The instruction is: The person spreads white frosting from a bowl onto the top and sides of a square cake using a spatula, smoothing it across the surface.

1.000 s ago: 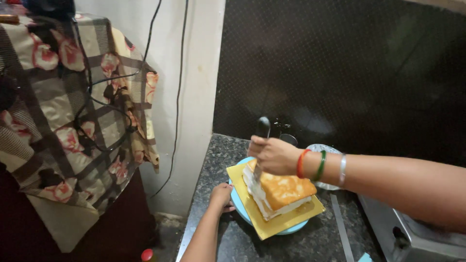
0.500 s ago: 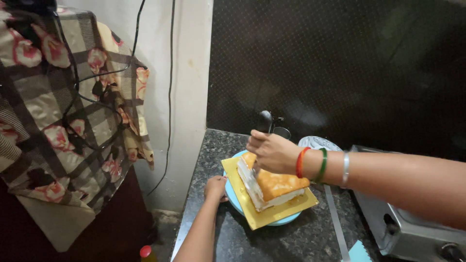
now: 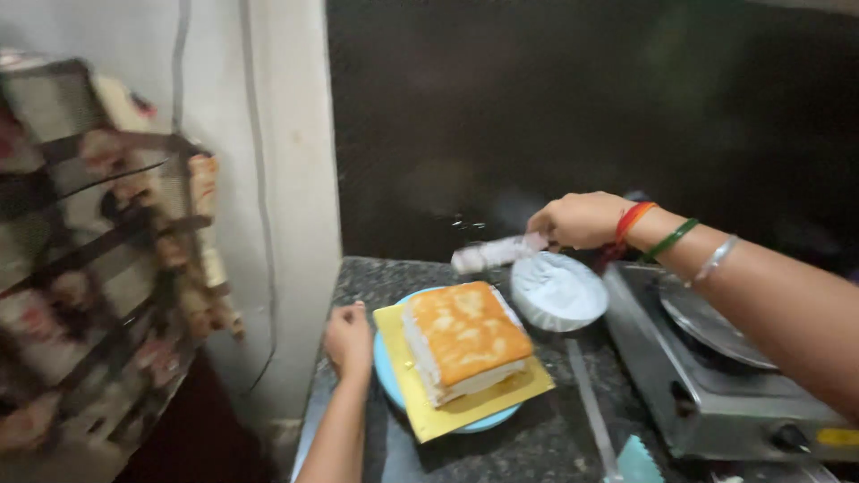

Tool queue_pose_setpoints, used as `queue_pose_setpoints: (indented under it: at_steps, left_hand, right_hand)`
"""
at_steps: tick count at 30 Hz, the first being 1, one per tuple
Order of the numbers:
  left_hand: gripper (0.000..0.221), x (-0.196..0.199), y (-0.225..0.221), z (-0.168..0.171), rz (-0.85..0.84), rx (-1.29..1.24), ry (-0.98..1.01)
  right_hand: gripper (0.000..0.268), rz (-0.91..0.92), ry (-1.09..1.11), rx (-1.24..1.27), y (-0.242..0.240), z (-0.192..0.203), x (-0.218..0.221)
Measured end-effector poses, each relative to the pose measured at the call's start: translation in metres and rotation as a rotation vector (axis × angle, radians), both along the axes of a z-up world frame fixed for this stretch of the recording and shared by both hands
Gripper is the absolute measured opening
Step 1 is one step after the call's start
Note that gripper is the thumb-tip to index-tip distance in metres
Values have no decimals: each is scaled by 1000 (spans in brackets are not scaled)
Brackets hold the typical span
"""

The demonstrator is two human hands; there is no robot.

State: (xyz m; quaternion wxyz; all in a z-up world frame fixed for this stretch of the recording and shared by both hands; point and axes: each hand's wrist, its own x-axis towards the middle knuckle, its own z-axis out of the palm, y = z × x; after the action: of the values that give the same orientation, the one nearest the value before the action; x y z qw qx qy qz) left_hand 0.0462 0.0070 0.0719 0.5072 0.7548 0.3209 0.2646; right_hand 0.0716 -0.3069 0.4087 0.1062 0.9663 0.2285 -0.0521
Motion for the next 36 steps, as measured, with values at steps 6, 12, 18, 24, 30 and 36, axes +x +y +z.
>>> queue_pose_setpoints:
  at_steps: [6, 12, 18, 24, 30, 36]
  left_hand:
    - [33, -4, -67, 116, -202, 33, -238]
    - [39, 44, -139, 131, -498, -11, -178]
    - [45, 79, -186, 126, -604, -27, -71]
    - [58, 144, -223, 80, -718, -171, -60]
    - [80, 142, -256, 118, -806, -674, 197]
    - [92, 166, -272, 96, -872, -849, 232]
  right_hand:
    - [26, -454, 359, 600, -159, -84, 109]
    - [26, -648, 594, 420, -230, -164, 126]
    - [21, -916, 740, 359, -249, -120, 93]
    - [18, -701, 653, 311, -288, -86, 113]
    - [26, -335, 159, -150, -270, -121, 155]
    - [29, -449, 571, 395, -228, -119, 139]
